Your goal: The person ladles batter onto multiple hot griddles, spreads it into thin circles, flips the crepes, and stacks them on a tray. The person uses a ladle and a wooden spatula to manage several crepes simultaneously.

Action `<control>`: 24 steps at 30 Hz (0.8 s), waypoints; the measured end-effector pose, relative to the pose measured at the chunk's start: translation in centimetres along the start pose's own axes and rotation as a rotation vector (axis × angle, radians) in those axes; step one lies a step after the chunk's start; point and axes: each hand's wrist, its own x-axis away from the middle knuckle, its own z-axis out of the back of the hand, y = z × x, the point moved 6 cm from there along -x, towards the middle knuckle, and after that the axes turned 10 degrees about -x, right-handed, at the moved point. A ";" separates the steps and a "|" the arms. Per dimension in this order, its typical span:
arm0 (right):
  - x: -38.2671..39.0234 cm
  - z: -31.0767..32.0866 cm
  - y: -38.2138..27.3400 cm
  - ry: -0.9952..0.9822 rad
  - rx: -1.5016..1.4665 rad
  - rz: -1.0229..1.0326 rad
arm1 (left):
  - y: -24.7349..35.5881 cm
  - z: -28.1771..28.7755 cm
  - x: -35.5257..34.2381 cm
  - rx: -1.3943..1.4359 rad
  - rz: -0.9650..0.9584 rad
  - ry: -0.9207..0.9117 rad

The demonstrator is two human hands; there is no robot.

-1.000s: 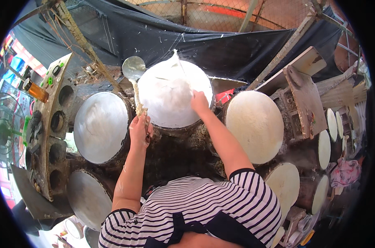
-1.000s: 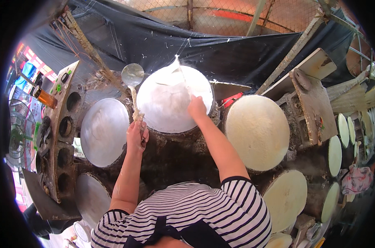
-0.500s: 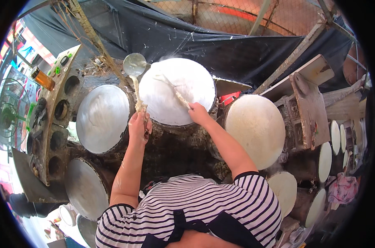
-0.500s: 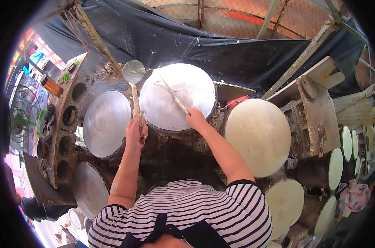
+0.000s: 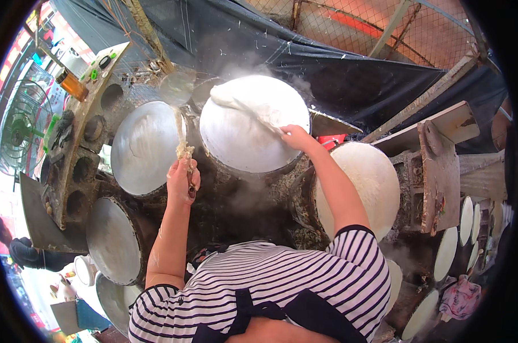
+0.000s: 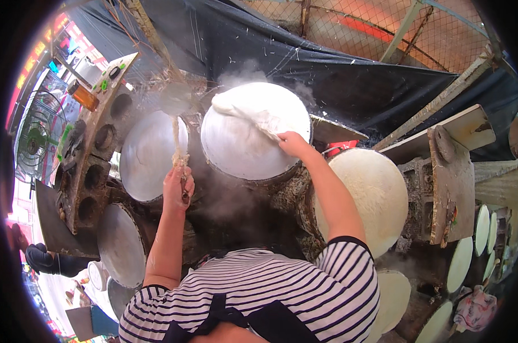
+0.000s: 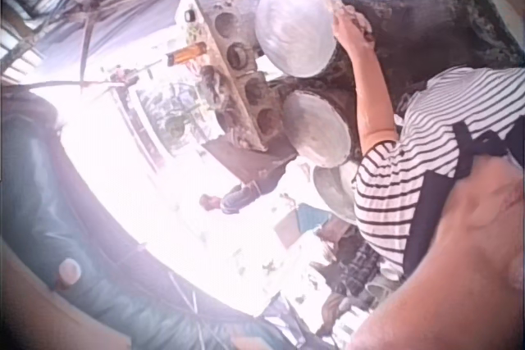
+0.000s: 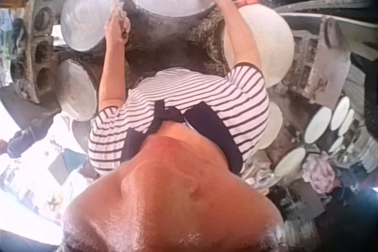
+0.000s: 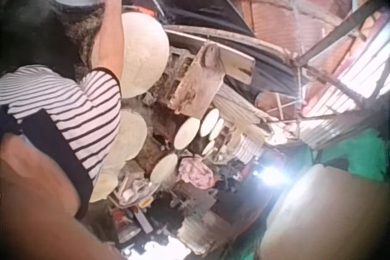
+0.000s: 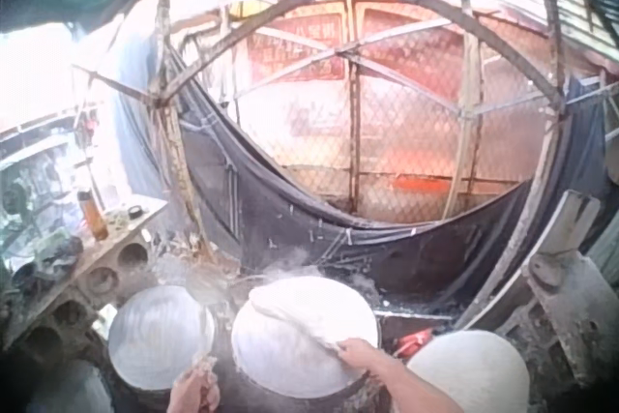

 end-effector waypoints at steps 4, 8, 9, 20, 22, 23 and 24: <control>1.8 2.8 1.1 0.062 -0.134 -0.090 | 0.4 0.5 0.5 0.040 0.005 -0.005; -5.5 3.5 2.0 0.034 0.155 -0.015 | 0.4 0.1 0.8 0.035 0.015 -0.003; -6.1 3.3 1.8 0.008 0.110 0.011 | 0.5 0.1 0.7 0.027 0.019 0.006; -4.6 4.5 2.5 -0.165 -0.248 -0.155 | 0.4 0.6 -0.1 0.055 0.028 -0.006; -7.9 4.2 0.8 -0.139 -0.124 -0.076 | 0.6 0.1 0.0 0.051 0.027 0.008; -8.8 4.1 0.8 -0.190 -0.114 -0.074 | 0.6 0.0 0.1 0.053 0.031 0.013; -9.5 4.0 0.8 -0.240 -0.104 -0.073 | 0.6 -0.1 0.2 0.054 0.034 0.018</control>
